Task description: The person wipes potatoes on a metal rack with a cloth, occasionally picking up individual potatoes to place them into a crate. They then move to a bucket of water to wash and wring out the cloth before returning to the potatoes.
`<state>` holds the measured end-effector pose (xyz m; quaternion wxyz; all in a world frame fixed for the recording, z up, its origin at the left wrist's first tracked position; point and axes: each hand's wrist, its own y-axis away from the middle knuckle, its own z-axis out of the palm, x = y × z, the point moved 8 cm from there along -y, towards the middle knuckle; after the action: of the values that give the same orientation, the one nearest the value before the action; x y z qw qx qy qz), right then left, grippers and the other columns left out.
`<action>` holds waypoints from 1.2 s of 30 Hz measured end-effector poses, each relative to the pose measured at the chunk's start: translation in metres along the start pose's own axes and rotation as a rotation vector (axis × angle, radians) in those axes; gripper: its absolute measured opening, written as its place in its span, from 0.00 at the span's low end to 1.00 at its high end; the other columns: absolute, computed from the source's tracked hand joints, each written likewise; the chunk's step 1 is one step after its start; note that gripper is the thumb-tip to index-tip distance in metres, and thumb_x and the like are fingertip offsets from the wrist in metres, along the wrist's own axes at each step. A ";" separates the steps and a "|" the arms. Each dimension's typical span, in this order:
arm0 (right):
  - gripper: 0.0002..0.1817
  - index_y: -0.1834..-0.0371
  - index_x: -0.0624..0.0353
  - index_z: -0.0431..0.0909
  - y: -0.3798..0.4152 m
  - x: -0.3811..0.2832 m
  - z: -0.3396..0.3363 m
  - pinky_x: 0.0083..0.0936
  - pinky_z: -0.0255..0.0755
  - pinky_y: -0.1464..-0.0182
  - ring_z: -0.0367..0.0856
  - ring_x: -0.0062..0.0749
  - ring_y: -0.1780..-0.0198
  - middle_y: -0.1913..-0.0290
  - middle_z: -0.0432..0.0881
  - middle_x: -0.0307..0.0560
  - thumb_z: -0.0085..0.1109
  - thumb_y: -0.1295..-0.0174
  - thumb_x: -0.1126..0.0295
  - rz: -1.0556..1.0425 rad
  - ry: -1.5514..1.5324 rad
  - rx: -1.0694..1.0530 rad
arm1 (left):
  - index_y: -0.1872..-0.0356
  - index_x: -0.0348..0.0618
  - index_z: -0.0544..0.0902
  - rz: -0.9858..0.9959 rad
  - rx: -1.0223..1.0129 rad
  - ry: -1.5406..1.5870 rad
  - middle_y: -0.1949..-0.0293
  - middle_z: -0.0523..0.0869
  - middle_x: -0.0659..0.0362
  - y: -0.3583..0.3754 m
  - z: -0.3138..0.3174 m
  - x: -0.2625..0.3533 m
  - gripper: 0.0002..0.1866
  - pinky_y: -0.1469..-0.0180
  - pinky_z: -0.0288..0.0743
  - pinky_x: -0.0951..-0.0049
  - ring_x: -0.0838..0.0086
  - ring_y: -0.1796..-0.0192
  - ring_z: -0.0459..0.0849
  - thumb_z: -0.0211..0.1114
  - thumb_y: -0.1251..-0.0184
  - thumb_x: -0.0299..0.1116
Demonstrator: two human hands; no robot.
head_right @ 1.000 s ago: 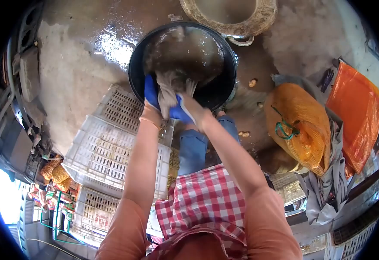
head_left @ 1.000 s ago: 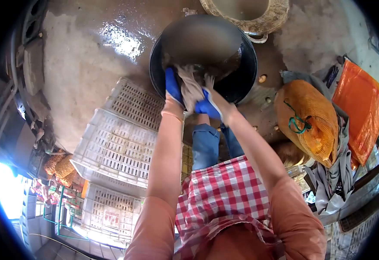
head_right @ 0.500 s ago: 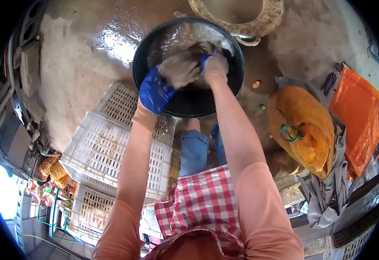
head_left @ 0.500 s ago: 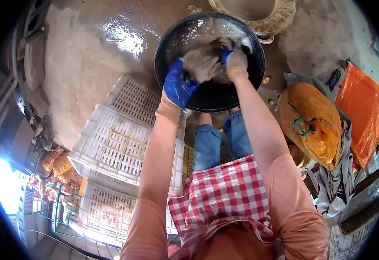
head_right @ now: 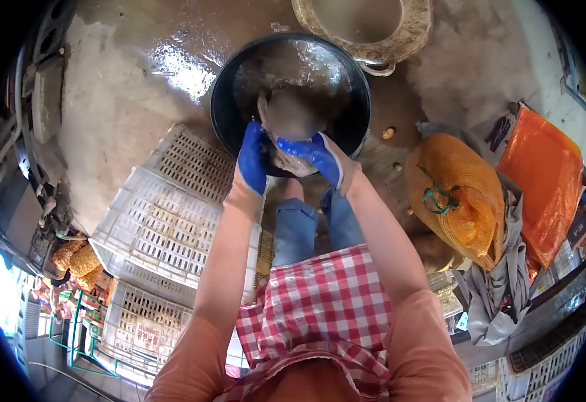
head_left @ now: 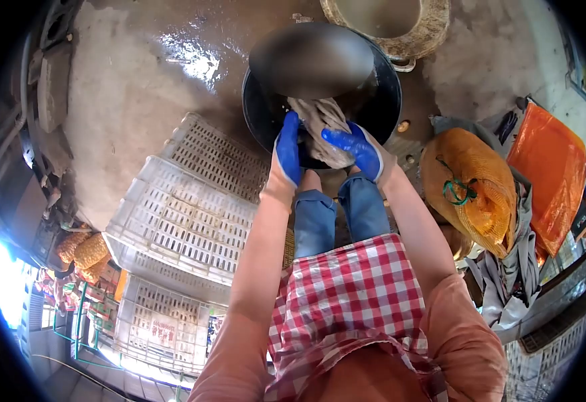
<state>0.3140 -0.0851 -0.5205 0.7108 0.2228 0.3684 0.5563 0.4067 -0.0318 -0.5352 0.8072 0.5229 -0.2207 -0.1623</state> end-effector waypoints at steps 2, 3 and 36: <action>0.22 0.46 0.66 0.72 0.004 -0.008 0.004 0.20 0.69 0.47 0.75 0.23 0.52 0.52 0.78 0.44 0.60 0.42 0.66 0.031 0.183 -0.014 | 0.45 0.36 0.73 0.120 -0.067 -0.143 0.54 0.80 0.57 0.029 0.021 0.013 0.21 0.46 0.69 0.75 0.73 0.51 0.77 0.48 0.29 0.42; 0.22 0.46 0.66 0.72 0.006 -0.009 0.004 0.20 0.69 0.47 0.75 0.22 0.52 0.52 0.78 0.43 0.61 0.43 0.67 0.063 0.363 -0.026 | 0.45 0.34 0.73 0.239 -0.130 -0.287 0.56 0.81 0.55 0.044 0.036 0.023 0.20 0.47 0.70 0.76 0.74 0.52 0.78 0.50 0.30 0.39; 0.34 0.43 0.60 0.68 0.011 -0.049 -0.003 0.39 0.72 0.53 0.78 0.54 0.56 0.58 0.80 0.60 0.64 0.53 0.57 -0.305 1.366 0.396 | 0.47 0.42 0.76 0.413 -0.324 -0.427 0.47 0.78 0.55 0.007 0.025 0.014 0.19 0.41 0.68 0.67 0.68 0.45 0.76 0.56 0.40 0.34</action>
<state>0.2998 -0.1295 -0.5006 0.3382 -0.1037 0.8507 0.3888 0.4056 -0.0550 -0.5177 0.8312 0.2860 -0.4575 -0.1340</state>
